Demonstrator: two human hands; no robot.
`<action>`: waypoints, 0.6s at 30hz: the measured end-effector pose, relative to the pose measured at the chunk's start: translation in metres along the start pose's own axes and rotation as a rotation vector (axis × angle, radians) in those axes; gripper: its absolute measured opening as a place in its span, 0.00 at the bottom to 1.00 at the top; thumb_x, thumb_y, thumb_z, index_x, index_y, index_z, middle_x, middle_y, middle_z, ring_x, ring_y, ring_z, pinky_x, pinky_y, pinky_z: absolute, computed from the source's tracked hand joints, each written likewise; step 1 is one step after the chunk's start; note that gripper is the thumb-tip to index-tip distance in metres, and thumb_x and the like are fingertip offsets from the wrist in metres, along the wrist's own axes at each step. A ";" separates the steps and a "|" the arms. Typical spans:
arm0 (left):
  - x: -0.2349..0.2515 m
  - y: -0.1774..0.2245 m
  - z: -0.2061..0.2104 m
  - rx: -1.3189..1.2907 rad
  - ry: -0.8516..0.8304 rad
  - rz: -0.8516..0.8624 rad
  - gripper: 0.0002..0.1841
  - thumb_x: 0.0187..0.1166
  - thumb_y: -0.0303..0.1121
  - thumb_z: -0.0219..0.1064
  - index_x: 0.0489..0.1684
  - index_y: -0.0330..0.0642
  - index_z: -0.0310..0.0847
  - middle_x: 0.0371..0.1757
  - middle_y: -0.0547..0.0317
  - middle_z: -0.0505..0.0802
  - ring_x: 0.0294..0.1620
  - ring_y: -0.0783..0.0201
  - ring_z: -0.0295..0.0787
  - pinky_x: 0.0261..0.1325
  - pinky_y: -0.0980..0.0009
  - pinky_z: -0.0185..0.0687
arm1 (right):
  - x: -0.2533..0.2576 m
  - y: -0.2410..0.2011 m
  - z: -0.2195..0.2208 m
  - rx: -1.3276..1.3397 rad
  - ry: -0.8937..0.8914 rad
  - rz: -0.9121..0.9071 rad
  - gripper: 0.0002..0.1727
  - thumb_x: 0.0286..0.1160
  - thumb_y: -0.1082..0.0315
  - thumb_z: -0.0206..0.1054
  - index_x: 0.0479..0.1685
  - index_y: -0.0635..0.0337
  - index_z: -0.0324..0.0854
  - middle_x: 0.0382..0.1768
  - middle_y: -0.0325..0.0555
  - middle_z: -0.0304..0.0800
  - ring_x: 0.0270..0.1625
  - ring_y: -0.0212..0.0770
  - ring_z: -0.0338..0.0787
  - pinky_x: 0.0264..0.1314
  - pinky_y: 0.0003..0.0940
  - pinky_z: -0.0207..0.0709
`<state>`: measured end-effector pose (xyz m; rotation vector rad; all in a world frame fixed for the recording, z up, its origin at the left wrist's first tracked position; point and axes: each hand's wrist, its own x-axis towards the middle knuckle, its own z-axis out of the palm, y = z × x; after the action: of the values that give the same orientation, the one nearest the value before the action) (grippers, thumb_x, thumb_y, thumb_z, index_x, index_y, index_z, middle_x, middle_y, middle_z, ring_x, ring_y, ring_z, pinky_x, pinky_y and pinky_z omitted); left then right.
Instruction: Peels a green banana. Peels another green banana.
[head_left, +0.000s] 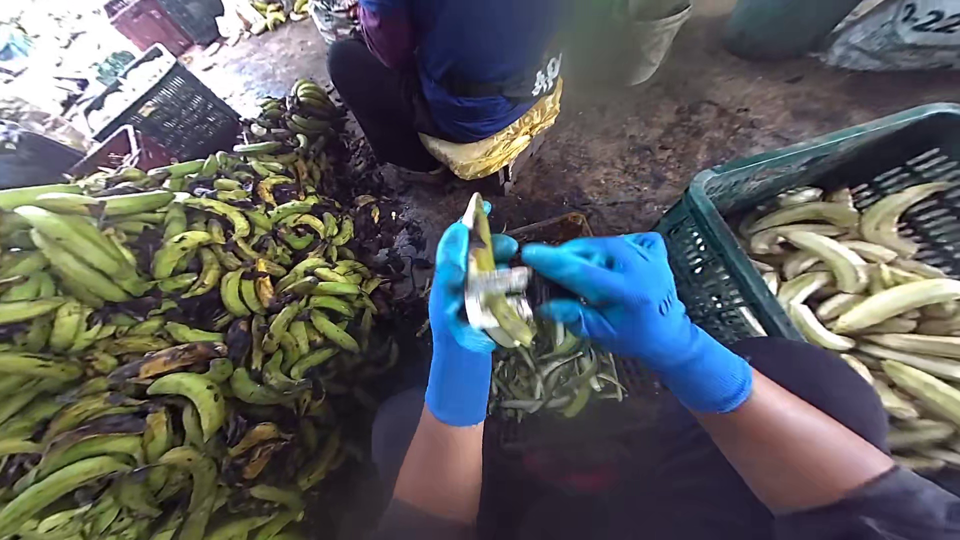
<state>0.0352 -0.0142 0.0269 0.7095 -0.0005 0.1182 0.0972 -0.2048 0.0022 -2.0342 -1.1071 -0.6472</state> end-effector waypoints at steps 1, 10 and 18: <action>-0.002 -0.006 0.005 0.107 0.036 0.045 0.20 0.90 0.41 0.51 0.76 0.50 0.74 0.46 0.60 0.91 0.31 0.71 0.89 0.31 0.76 0.88 | 0.007 0.005 0.002 0.050 -0.010 0.121 0.29 0.81 0.37 0.56 0.71 0.39 0.87 0.52 0.49 0.94 0.50 0.48 0.91 0.50 0.56 0.76; 0.004 0.010 -0.029 0.036 -0.105 -0.011 0.23 0.93 0.43 0.41 0.79 0.49 0.70 0.48 0.53 0.93 0.30 0.68 0.89 0.30 0.77 0.86 | -0.004 0.021 -0.010 0.272 -0.154 0.016 0.31 0.82 0.34 0.56 0.72 0.41 0.85 0.57 0.43 0.93 0.56 0.38 0.89 0.59 0.49 0.76; -0.014 0.008 0.007 0.364 0.065 -0.004 0.25 0.94 0.38 0.34 0.81 0.44 0.70 0.45 0.49 0.93 0.25 0.68 0.86 0.23 0.78 0.82 | 0.014 0.041 -0.004 0.289 0.082 0.612 0.28 0.78 0.45 0.67 0.73 0.46 0.84 0.61 0.47 0.88 0.60 0.42 0.87 0.62 0.47 0.81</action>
<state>0.0211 -0.0142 0.0375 1.0686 0.0862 0.1389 0.1394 -0.2163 -0.0002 -1.9262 -0.4488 -0.2358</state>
